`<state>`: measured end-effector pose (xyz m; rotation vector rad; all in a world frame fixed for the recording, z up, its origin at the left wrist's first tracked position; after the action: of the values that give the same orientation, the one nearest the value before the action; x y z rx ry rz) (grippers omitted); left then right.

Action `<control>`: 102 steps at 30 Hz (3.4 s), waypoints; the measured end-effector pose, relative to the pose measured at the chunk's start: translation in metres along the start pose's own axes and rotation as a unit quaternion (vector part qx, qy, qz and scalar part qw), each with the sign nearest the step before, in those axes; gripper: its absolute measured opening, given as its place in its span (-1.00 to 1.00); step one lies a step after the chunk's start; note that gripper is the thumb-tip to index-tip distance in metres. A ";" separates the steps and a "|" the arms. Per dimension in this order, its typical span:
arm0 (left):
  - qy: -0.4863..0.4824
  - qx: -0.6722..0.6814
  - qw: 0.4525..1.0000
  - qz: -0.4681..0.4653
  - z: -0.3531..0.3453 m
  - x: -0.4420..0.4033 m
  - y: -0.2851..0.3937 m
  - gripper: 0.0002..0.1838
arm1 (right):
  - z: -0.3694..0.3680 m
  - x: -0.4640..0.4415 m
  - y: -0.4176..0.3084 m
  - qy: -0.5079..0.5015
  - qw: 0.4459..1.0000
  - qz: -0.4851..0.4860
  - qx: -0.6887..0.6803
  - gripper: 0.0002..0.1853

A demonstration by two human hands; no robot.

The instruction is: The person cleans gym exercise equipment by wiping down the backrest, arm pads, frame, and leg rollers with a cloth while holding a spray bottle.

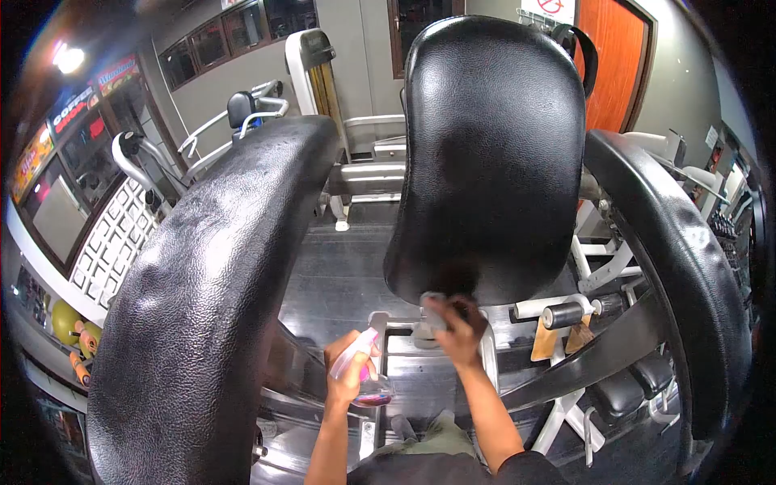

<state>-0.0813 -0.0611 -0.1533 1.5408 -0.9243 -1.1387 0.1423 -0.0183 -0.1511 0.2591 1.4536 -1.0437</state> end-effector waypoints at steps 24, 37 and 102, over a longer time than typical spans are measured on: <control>-0.039 0.005 0.999 0.015 -0.036 -0.008 0.015 -0.58 | -0.010 0.030 0.006 -0.014 1.000 -0.007 -0.017 -0.33; -0.060 0.002 0.998 0.013 -0.036 -0.004 0.008 -0.53 | -0.014 0.052 0.028 0.032 0.999 -0.009 0.022 -0.46; -0.045 -0.002 0.997 0.061 -0.146 0.043 0.003 -0.60 | 0.097 -0.037 0.151 0.226 0.853 -0.372 -0.288 -0.72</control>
<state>0.0713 -0.0643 -0.1469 1.4184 -1.0615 -1.1282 0.3220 0.0132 -0.1671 -0.5845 2.3199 -1.1150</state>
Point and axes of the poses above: each hand's wrist, its own x-axis away from the middle knuckle, its own z-axis out of the back of the hand, y = z × x, the point moved 7 cm from there along -x, towards the middle knuckle, and after that the axes turned 15 degrees about y, right-handed, at the moved point
